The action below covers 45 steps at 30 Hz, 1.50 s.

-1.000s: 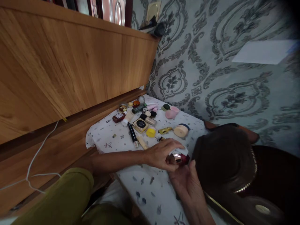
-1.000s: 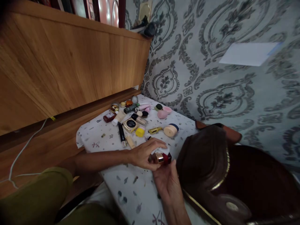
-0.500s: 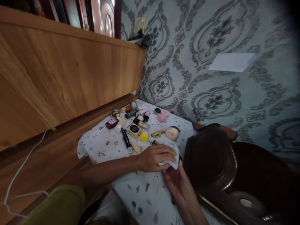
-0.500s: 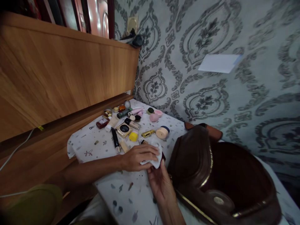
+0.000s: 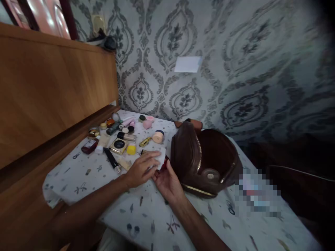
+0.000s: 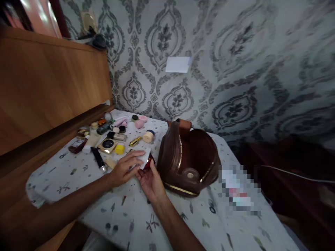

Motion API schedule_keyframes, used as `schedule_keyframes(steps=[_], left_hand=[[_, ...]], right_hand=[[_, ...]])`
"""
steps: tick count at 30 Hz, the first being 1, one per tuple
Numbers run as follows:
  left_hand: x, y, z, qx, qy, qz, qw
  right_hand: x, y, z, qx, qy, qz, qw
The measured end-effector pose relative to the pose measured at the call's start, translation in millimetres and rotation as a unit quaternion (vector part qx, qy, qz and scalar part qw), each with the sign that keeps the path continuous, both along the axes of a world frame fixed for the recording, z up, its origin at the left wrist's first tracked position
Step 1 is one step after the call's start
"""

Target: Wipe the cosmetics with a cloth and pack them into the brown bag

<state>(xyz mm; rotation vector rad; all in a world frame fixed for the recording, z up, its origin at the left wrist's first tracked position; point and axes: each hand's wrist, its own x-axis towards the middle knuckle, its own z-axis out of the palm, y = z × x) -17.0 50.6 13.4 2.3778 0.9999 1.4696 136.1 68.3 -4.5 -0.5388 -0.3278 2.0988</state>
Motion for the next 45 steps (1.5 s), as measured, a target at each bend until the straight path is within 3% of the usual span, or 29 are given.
schedule_keyframes(steps=[5,9,21,34,40,45], left_hand=[[1.5,3.7,-1.4,-0.112,-0.054,0.034,0.992],[1.9,6.7,0.6,-0.151,-0.094,0.050,0.983],[1.2,3.2,1.8,-0.089,-0.083,0.028,0.992],[-1.8,9.5,-7.5,-0.217,-0.028,0.051,0.974],[-3.4,10.5,-9.6,-0.211,-0.017,0.083,0.974],[-9.7,9.3,-2.5,-0.191,-0.021,0.078,0.978]], right_hand=[[3.3,0.0,-2.6,0.002,-0.001,0.033,0.999],[2.9,-1.7,-6.9,0.015,-0.015,0.023,1.000],[-1.9,-0.9,-12.7,0.057,-0.024,-0.037,0.997],[5.3,-5.4,-4.5,0.066,-0.011,0.016,0.998],[5.6,-4.3,-3.2,0.067,0.003,0.053,0.996],[6.5,-0.1,-7.4,0.043,0.005,0.029,0.999]])
